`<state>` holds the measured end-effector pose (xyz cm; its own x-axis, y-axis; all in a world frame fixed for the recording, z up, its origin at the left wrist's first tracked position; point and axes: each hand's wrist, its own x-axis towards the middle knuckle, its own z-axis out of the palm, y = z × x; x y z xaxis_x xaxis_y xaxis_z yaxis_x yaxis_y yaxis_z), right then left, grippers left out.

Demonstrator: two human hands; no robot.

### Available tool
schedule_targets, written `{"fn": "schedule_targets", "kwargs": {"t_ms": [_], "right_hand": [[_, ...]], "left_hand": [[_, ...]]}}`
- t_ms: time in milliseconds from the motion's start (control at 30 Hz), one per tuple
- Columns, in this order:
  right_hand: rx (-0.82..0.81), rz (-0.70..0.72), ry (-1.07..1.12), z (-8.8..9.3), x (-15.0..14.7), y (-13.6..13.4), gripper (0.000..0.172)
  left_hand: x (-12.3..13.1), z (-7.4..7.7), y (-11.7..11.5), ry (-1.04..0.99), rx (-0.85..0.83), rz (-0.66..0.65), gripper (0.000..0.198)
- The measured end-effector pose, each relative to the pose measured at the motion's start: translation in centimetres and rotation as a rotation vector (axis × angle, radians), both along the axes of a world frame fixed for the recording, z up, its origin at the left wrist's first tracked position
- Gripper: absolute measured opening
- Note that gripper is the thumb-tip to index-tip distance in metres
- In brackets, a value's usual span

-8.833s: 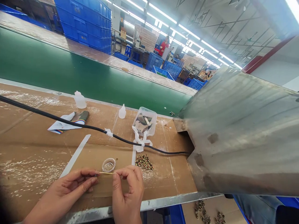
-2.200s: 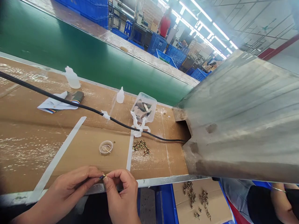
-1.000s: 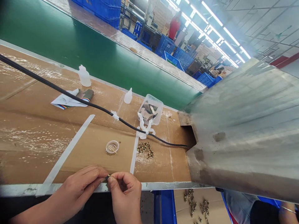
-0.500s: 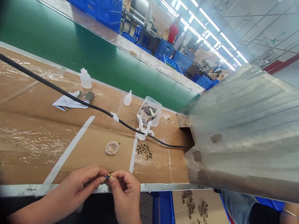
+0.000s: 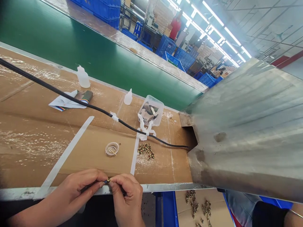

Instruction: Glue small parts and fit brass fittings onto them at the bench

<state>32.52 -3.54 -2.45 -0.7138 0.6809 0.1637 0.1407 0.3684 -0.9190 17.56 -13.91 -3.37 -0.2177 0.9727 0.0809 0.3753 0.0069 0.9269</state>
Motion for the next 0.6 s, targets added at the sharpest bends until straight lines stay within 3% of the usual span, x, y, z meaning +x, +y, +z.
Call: {"fn": "schedule_targets", "kwargs": {"t_ms": [600], "right_hand": [[0.17,0.084,0.054,-0.51,0.33,0.44,0.017]], "left_hand": [[-0.45,0.47,0.44,0.03,-0.067,-0.054,0.026]]}}
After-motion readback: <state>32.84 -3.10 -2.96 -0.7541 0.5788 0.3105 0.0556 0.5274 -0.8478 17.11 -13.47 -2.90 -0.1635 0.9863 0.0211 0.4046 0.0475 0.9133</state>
